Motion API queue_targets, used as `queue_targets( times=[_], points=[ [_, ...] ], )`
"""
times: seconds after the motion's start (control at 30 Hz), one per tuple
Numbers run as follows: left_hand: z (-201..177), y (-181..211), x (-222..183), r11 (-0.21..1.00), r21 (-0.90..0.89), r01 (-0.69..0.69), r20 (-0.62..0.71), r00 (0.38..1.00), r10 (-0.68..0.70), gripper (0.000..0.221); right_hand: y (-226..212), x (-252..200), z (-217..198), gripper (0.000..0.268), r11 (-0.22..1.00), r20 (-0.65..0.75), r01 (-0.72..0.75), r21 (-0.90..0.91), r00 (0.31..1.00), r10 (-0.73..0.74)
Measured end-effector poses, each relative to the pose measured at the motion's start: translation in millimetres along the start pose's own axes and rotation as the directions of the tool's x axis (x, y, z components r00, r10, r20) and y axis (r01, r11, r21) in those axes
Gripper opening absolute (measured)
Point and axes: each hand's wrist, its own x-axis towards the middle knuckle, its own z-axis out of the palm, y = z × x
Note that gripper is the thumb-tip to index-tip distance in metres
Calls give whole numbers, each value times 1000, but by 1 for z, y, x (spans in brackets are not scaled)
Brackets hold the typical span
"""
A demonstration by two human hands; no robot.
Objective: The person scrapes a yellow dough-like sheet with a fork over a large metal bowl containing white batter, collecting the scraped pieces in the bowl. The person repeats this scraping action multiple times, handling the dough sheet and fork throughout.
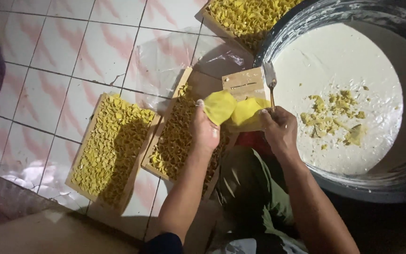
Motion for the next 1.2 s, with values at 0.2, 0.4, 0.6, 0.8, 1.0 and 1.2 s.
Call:
queue_targets(
  times=[0.2, 0.4, 0.6, 0.8, 1.0, 1.2],
  points=[
    [-8, 28, 3, 996, -89, -25, -3, 1000, 25, 53, 18, 6, -7, 14, 975, -53, 85, -207, 994, -98],
    [-3, 24, -4, 986, 142, -84, 126, 990, 66, 30, 45, 7, -71, 31, 950, 16, 303, -71, 953, -303],
    [38, 26, -35, 984, 164, 64, 102, 991, -81, 49, 99, -2, -159, 30, -127, 445, 427, -895, 846, -293],
    [54, 12, -33, 933, 355, 55, 264, 952, -156, 40, 134, 14, -131, 30, 418, 331, 318, -851, 943, -42],
    [48, 21, -41, 932, 360, 37, 274, 951, -143, 48, 72, -15, -150, 20, 316, 391, 324, -892, 904, 175],
    [55, 19, -40, 913, 390, 119, 214, 953, -215, 48, 119, -11, -146, 17, 293, 456, 421, -859, 888, 61]
  ],
)
